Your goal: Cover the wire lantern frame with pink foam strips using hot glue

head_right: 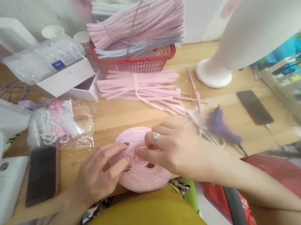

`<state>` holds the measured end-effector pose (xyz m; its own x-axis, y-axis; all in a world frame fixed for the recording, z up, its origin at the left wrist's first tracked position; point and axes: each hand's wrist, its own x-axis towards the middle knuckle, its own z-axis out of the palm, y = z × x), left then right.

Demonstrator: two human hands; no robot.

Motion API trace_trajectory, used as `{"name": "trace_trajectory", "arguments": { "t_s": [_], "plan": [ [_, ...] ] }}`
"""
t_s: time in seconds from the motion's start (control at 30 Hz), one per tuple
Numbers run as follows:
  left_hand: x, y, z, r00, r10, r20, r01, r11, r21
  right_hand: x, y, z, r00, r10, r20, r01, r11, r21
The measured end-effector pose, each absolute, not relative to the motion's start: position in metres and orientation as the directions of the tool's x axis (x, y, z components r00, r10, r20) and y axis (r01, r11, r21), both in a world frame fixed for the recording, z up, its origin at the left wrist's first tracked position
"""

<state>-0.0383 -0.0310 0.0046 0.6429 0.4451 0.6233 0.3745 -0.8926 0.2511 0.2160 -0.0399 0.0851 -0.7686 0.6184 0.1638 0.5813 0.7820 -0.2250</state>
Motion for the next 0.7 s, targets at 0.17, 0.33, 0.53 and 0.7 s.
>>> {"name": "trace_trajectory", "arguments": {
  "t_s": [0.17, 0.33, 0.53, 0.7],
  "plan": [
    [-0.036, -0.032, 0.004, 0.599, 0.476, 0.644, 0.364, -0.878, 0.311, 0.223, -0.041, 0.081, -0.749, 0.625, 0.218, 0.576, 0.778, -0.251],
    [-0.038, -0.034, 0.003, 0.612, 0.469, 0.636, 0.380, -0.880, 0.283, 0.222, -0.042, 0.082, -0.748, 0.629, 0.210, 0.584, 0.775, -0.241],
    [-0.038, -0.035, -0.005, 0.595, 0.465, 0.656, 0.371, -0.882, 0.289, 0.225, -0.038, 0.083, -0.741, 0.648, 0.179, 0.582, 0.752, -0.310],
    [-0.035, -0.037, -0.010, 0.519, 0.489, 0.701, 0.351, -0.870, 0.347, 0.238, -0.034, 0.082, -0.616, 0.769, 0.173, 0.667, 0.626, -0.405]
  ]
}}
